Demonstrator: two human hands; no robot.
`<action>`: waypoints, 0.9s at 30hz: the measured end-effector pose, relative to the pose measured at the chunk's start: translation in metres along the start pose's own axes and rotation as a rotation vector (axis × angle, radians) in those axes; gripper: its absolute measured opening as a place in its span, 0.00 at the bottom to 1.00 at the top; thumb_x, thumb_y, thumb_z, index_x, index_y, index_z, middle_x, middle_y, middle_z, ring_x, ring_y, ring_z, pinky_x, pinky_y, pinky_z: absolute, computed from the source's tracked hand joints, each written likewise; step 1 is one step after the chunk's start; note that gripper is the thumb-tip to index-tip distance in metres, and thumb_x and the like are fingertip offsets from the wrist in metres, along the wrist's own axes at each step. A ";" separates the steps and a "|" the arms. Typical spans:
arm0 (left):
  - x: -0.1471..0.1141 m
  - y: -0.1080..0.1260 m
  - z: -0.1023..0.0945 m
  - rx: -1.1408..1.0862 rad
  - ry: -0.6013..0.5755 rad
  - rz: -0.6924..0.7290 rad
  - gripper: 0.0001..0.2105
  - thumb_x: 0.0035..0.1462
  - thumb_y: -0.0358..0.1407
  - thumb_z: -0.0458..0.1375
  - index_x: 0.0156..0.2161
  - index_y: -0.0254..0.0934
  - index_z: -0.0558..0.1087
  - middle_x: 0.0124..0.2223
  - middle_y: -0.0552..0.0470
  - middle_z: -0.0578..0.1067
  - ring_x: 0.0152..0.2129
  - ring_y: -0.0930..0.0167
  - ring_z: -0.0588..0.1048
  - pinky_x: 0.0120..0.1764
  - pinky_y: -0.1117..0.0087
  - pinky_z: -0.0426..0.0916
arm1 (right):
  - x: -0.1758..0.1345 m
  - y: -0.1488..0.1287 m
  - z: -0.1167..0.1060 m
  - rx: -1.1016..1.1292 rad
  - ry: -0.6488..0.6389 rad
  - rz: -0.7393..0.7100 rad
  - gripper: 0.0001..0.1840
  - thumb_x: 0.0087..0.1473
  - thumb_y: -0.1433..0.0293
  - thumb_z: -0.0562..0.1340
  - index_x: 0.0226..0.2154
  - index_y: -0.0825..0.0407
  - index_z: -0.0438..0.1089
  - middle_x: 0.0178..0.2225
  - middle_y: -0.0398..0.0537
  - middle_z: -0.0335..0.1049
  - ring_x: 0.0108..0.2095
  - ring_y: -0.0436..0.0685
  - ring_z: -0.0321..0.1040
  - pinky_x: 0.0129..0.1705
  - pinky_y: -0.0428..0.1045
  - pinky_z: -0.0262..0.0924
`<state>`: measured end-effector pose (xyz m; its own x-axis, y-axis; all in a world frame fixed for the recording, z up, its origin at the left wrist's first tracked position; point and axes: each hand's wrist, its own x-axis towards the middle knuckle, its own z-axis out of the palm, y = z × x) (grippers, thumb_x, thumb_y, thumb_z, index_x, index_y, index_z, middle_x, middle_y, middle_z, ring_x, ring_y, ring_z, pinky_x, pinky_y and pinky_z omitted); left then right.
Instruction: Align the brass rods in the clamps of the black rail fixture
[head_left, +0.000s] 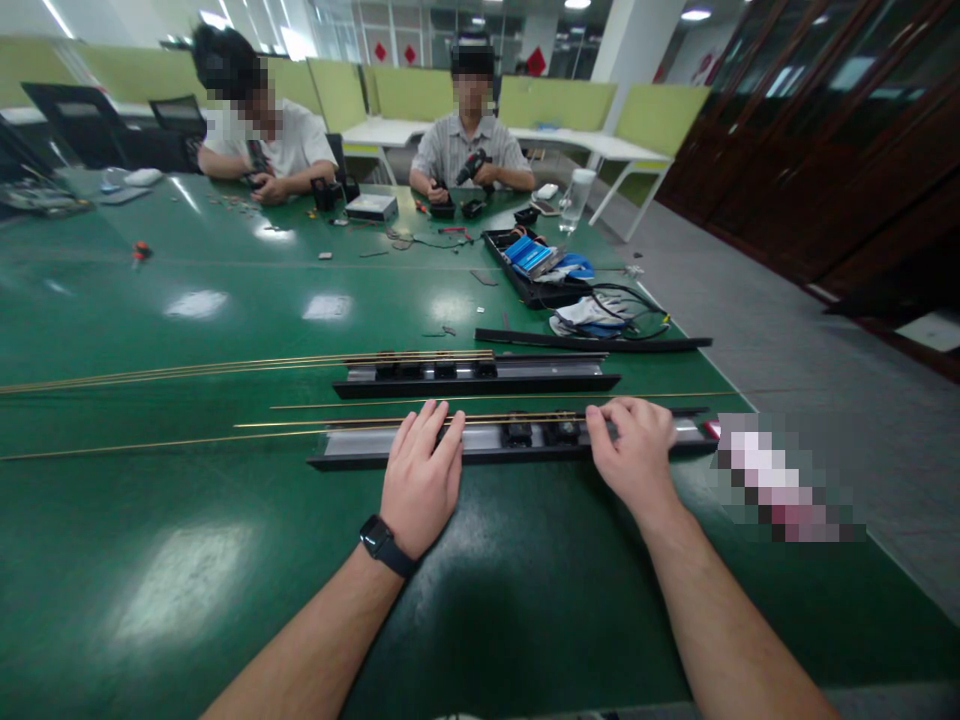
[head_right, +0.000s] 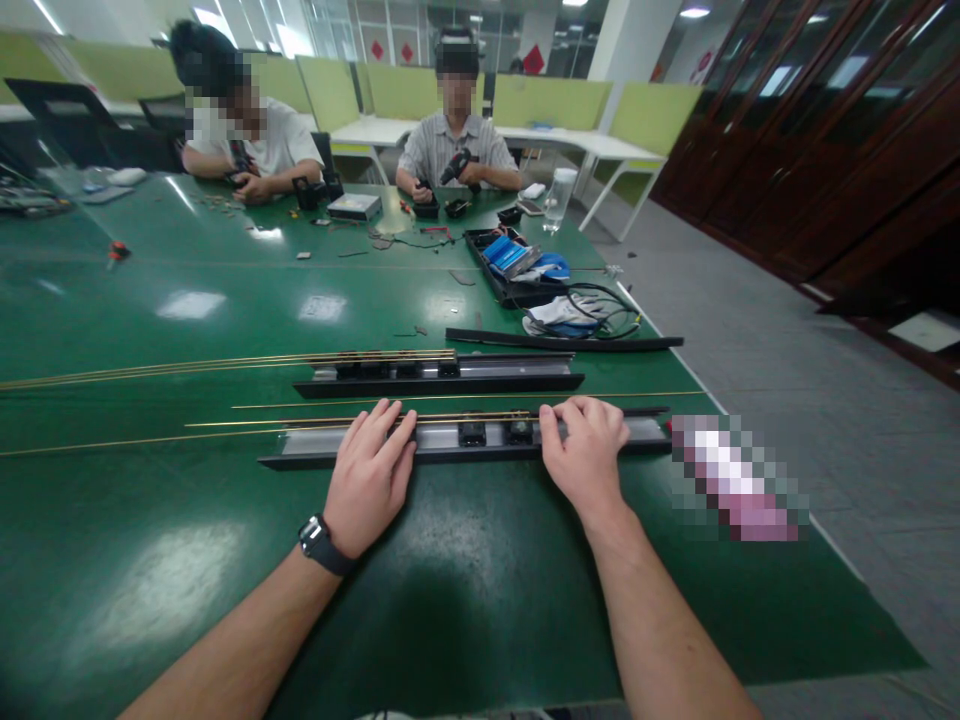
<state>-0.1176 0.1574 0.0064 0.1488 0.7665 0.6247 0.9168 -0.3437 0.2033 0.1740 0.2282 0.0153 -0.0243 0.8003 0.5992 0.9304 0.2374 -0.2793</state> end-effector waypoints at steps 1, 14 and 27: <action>0.000 0.000 0.000 0.001 0.001 0.002 0.22 0.67 0.30 0.54 0.65 0.38 0.68 0.65 0.39 0.72 0.67 0.57 0.66 0.67 0.46 0.61 | 0.000 0.000 0.000 0.001 -0.002 0.002 0.19 0.66 0.55 0.57 0.32 0.48 0.74 0.42 0.53 0.73 0.49 0.66 0.60 0.50 0.61 0.52; 0.001 0.000 -0.001 0.004 0.008 0.010 0.21 0.67 0.30 0.55 0.64 0.36 0.69 0.64 0.38 0.72 0.66 0.56 0.67 0.67 0.46 0.62 | 0.000 0.005 0.000 -0.020 -0.008 0.019 0.18 0.66 0.57 0.56 0.31 0.49 0.73 0.42 0.53 0.73 0.48 0.66 0.59 0.48 0.61 0.52; 0.000 0.000 0.000 -0.024 0.007 -0.002 0.24 0.67 0.29 0.54 0.67 0.41 0.67 0.65 0.39 0.72 0.67 0.56 0.65 0.67 0.45 0.62 | -0.001 -0.001 -0.002 -0.038 0.021 0.002 0.17 0.66 0.57 0.56 0.35 0.48 0.75 0.43 0.54 0.73 0.49 0.67 0.60 0.49 0.61 0.52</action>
<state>-0.1180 0.1570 0.0066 0.1443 0.7633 0.6297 0.9081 -0.3550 0.2221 0.1735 0.2263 0.0163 -0.0148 0.7886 0.6147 0.9437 0.2142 -0.2521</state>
